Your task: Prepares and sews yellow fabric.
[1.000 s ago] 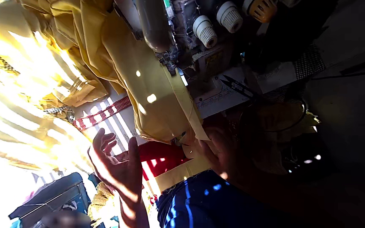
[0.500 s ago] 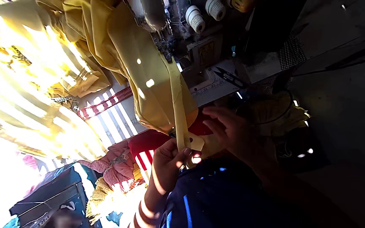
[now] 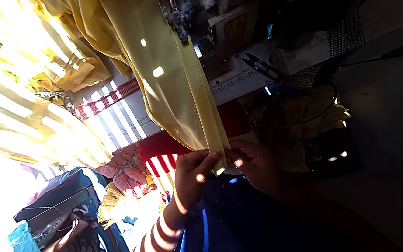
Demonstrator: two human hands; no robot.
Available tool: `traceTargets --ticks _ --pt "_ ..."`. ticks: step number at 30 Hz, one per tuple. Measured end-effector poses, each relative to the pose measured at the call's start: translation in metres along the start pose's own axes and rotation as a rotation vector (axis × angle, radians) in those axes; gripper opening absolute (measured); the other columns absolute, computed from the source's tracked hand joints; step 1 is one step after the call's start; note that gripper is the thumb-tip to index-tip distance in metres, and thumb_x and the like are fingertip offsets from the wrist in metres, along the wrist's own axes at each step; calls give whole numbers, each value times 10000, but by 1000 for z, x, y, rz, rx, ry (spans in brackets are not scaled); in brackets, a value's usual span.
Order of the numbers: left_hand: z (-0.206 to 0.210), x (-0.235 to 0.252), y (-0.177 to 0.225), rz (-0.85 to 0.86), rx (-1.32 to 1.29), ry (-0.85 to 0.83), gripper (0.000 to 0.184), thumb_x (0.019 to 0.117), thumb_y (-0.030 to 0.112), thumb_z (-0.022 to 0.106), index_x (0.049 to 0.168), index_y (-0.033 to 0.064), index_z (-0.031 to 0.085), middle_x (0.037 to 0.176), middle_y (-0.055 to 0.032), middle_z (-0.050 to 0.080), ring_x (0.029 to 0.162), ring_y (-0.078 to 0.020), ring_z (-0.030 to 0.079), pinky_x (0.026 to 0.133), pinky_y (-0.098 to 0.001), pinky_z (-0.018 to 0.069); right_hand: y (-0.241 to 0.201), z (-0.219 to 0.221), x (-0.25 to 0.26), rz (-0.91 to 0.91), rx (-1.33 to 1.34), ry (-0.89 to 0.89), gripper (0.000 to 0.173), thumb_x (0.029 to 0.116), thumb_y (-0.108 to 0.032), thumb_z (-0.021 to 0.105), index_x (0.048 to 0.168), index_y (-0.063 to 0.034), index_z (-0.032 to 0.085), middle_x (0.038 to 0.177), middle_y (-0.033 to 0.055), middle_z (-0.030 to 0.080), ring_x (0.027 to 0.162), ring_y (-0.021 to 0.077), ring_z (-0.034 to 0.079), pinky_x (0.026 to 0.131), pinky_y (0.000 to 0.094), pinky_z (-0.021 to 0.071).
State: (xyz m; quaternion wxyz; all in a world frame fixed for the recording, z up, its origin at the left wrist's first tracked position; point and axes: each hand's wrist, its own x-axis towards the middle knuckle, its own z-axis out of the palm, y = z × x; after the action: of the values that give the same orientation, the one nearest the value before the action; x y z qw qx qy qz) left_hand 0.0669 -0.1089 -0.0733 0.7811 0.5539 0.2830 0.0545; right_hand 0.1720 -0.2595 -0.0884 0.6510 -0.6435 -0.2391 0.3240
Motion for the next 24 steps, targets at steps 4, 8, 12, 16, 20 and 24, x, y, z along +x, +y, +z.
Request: traceTargets --ticks 4,8,12,16,20,24 --pt "3 5 -1 6 -56 3 86 930 81 732 879 24 772 789 -57 750 723 -106 720 714 -278 616 -2 -12 5 25 -70 -73 200 1039 -110 566 1076 -15 738 900 -5 746 813 12 695 753 183 594" --pt "5 3 4 -29 -91 -55 92 916 130 761 887 43 771 787 -46 752 714 -104 728 704 -275 623 -3 -14 9 7 -86 -120 202 1030 -111 575 1043 -12 751 1047 29 707 922 51 681 807 202 599" --pt "8 -4 2 -28 14 -67 95 933 82 732 953 -4 766 828 -63 759 737 -100 720 725 -273 615 -2 -17 13 2 -102 -185 224 1019 -78 534 1022 -20 750 1040 25 668 929 48 656 801 193 586" --pt "7 -7 -1 57 135 2 98 911 93 757 906 -5 763 771 -59 747 671 -87 701 649 -249 604 -3 -21 15 -22 -78 -219 231 1027 -79 526 1049 -14 747 1047 28 680 939 53 664 812 198 591" --pt "8 -7 0 86 167 22 93 884 97 789 886 6 770 761 -51 749 666 -79 705 649 -242 609 -4 -21 16 -37 -61 -240 245 1025 -87 508 1031 -9 741 1043 27 677 941 38 653 807 181 573" --pt "8 -9 1 100 161 13 101 892 104 785 891 4 766 759 -48 746 661 -73 700 639 -234 603 -4 -21 17 -24 -38 -238 245 1032 -100 509 1024 -6 736 1021 23 677 924 24 647 798 166 563"
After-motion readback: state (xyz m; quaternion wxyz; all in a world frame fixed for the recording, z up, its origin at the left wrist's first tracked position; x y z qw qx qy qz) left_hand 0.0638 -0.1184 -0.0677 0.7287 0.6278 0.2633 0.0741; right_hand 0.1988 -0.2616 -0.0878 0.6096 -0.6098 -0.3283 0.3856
